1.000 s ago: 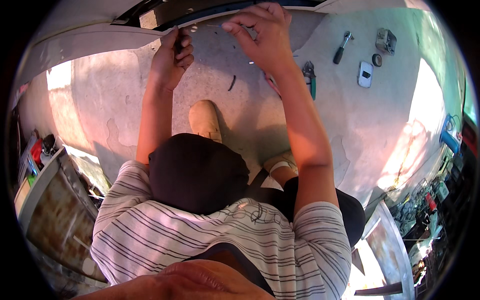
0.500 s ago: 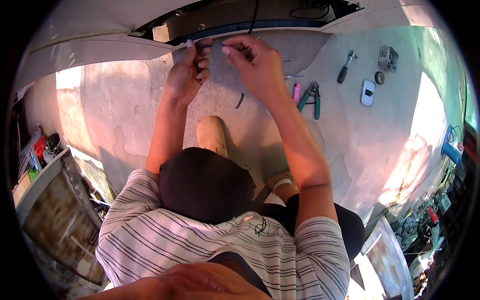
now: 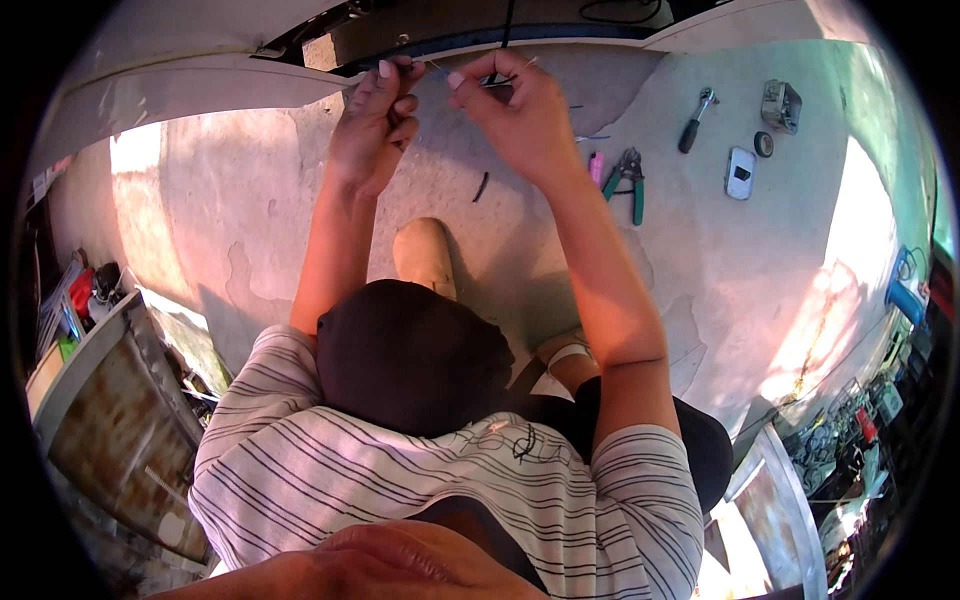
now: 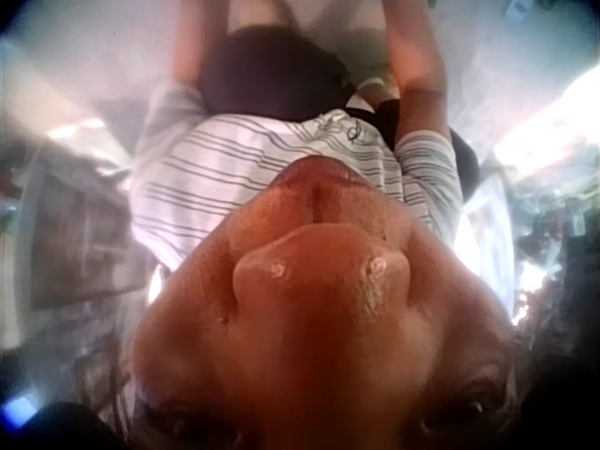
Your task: The person handles a bundle of wires, cuts a plastic wrapper with pliers, and then sits on the ground to connect and secure electrical wires at the base of an appliance.
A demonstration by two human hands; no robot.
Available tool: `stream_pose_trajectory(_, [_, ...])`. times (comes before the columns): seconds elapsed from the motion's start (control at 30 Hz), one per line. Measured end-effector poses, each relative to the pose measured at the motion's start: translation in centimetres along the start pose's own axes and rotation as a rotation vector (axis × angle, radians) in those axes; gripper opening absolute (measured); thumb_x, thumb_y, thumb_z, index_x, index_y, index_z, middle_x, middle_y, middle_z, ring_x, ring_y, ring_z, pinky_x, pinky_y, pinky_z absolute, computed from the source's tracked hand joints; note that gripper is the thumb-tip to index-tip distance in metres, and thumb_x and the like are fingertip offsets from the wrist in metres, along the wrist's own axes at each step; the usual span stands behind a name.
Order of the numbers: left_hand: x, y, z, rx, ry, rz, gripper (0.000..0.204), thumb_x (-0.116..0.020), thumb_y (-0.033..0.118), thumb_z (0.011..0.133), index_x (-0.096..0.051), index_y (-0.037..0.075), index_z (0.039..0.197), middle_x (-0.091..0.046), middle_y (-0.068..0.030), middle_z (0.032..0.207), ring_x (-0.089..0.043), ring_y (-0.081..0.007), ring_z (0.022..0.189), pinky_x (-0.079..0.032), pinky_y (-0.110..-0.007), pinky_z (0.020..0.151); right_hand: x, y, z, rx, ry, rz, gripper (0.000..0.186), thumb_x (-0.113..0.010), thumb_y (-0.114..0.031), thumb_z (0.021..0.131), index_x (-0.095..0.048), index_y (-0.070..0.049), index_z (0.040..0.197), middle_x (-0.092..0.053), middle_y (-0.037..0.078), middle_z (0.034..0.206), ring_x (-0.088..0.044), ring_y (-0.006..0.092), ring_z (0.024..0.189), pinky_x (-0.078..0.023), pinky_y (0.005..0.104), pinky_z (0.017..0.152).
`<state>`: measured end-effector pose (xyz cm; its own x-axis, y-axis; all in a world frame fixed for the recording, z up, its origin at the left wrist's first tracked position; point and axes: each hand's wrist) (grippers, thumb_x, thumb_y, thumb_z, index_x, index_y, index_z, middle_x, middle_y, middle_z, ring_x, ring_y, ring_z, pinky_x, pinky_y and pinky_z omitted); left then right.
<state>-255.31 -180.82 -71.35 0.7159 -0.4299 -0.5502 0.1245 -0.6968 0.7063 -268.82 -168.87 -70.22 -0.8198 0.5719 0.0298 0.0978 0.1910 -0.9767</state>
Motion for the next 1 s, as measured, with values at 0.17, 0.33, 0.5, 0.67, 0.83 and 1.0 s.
stream_pose_trajectory(0.17, [-0.16,-0.12,-0.04,0.003,0.0,0.046,0.028,-0.056,0.038,0.099,-0.061,0.011,0.106,-0.063,0.0013,0.101,-0.042,-0.0037,0.069,-0.03,-0.016,0.052,-0.04,0.08,0.15,-0.066,-0.079,0.244,0.014,-0.071,-0.01,0.084,-0.066,0.002,0.086,-0.071,0.008,0.096,-0.066,0.0102,0.087,-0.051,0.0232,0.076])
stream_pose_trajectory(0.33, [-0.28,-0.29,-0.13,0.001,-0.016,0.092,0.028,-0.055,0.037,0.1,-0.062,0.011,0.105,-0.062,0.0018,0.1,-0.04,-0.0036,0.067,-0.029,-0.017,0.051,0.05,-0.36,0.17,-0.097,-0.141,0.248,0.009,-0.065,-0.006,0.086,-0.063,0.003,0.085,-0.065,0.018,0.116,-0.067,0.0166,0.099,-0.052,0.0272,0.088])
stream_pose_trajectory(0.5, [-0.22,-0.32,-0.08,0.001,-0.02,0.105,0.027,-0.055,0.037,0.1,-0.062,0.011,0.104,-0.062,0.0018,0.1,-0.039,-0.0033,0.067,-0.028,-0.017,0.051,0.15,-0.48,0.2,-0.108,-0.163,0.206,0.007,-0.062,-0.003,0.088,-0.06,0.003,0.085,-0.061,0.023,0.123,-0.068,0.0198,0.102,-0.053,0.0292,0.093])
stream_pose_trajectory(0.67, [-0.21,-0.2,-0.14,0.002,-0.012,0.119,0.027,-0.056,0.037,0.1,-0.063,0.011,0.103,-0.063,0.0017,0.1,-0.039,-0.0029,0.066,-0.028,-0.017,0.052,0.01,-0.51,0.19,-0.112,-0.17,0.236,0.006,-0.061,-0.002,0.089,-0.06,0.002,0.084,-0.061,0.023,0.123,-0.068,0.0202,0.102,-0.053,0.0297,0.093])
stream_pose_trajectory(0.83, [-0.23,-0.12,-0.23,-0.016,-0.028,0.154,0.027,-0.056,0.037,0.099,-0.064,0.011,0.102,-0.064,0.0023,0.098,-0.038,-0.0025,0.066,-0.028,-0.017,0.052,-0.35,-0.22,0.19,-0.101,-0.116,0.279,0.011,-0.071,-0.007,0.081,-0.063,0.001,0.079,-0.068,0.016,0.112,-0.063,0.0119,0.091,-0.049,0.0265,0.082])
stream_pose_trajectory(1.0, [0.11,-0.24,-0.25,-0.042,-0.05,0.146,0.026,-0.056,0.034,0.1,-0.066,0.009,0.1,-0.065,0.0022,0.095,-0.041,-0.0024,0.067,-0.031,-0.017,0.053,-0.4,0.02,0.3,-0.106,-0.095,0.288,0.015,-0.077,-0.01,0.078,-0.065,0.0,0.077,-0.072,0.012,0.106,-0.06,0.0081,0.086,-0.047,0.025,0.076])
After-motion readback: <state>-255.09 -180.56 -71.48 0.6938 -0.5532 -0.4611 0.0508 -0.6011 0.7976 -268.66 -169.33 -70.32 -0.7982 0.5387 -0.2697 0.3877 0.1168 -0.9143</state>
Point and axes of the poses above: each hand's wrist, its own z-axis towards the middle knuckle, its own x-axis out of the back of the hand, y = z × x
